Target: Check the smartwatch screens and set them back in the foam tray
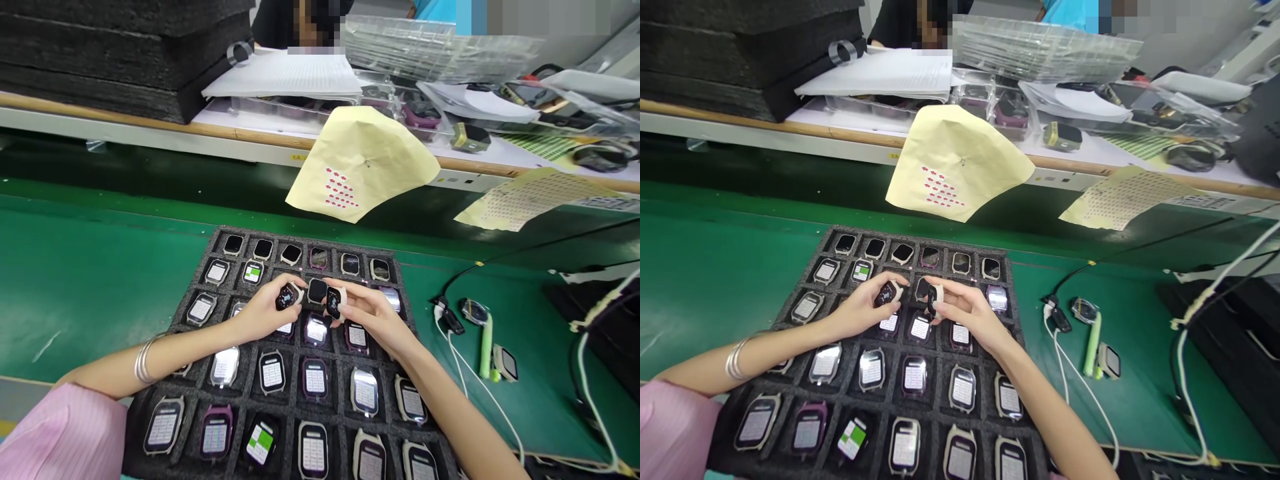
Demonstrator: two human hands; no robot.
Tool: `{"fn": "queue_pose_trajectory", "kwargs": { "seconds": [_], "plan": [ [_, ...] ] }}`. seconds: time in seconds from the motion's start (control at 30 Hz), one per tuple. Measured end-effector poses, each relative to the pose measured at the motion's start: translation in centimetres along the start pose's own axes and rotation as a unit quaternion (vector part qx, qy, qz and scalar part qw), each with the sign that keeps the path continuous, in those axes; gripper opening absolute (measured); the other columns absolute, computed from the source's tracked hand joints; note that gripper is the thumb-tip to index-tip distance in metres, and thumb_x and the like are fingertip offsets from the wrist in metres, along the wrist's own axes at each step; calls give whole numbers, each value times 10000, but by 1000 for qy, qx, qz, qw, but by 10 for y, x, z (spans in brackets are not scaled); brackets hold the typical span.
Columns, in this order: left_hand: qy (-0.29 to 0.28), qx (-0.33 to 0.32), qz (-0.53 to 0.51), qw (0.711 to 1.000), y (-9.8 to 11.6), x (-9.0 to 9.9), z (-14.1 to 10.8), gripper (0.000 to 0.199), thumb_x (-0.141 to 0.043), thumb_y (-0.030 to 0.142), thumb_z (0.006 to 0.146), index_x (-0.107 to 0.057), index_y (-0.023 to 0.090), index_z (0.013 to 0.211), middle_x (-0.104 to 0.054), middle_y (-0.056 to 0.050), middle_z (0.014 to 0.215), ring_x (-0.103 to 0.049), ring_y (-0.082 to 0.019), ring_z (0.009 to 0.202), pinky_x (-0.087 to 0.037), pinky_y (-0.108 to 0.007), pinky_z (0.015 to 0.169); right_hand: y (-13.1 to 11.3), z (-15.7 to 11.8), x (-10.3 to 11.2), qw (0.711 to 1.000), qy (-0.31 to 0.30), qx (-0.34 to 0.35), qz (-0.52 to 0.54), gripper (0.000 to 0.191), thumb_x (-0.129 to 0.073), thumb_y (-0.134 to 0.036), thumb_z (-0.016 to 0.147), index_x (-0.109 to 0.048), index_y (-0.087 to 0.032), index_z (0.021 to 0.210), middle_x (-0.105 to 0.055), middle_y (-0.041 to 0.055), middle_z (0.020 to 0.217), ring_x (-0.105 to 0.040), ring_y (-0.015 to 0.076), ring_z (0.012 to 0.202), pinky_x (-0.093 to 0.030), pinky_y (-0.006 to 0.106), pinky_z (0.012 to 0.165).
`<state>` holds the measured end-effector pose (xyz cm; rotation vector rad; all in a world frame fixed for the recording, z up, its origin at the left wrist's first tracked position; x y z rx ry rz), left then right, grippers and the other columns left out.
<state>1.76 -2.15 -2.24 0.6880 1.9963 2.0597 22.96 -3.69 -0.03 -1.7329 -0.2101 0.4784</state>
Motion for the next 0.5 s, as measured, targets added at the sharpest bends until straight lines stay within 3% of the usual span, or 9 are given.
{"fn": "queue_pose_trajectory", "kwargs": {
  "seconds": [0.2,0.37,0.5],
  "plan": [
    [-5,-29,8,1000,5,0,1,325,-568,158,749,-534,173,1072,-618,-46,1015,-567,-200,948,-439,-302,860,-1,1,6,999,29,-12,-37,434,-726,-286,804,-643,-211,1224,-702,61,945,-611,168,658,-566,310,635],
    [11,-36,5,999,10,3,6,349,-584,150,727,-555,148,1075,-612,-36,955,-573,-176,867,-451,-280,819,-1,1,14,990,52,-31,-131,534,-705,-407,793,-610,-196,1274,-704,100,968,-631,225,630,-570,399,689],
    [3,-23,19,1000,6,7,12,436,-666,193,709,-557,153,1129,-609,-8,860,-574,-156,786,-466,-263,751,6,5,26,968,99,-1,-231,568,-644,-473,818,-585,-193,1308,-711,96,768,-672,299,706,-575,414,728]
  ]
}}
Point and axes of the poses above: each hand's wrist, its own z-axis towards the middle knuckle, its own x-axis out of the back of the hand, y = z × x, the point moved 2 cm from there along z, towards the middle knuckle
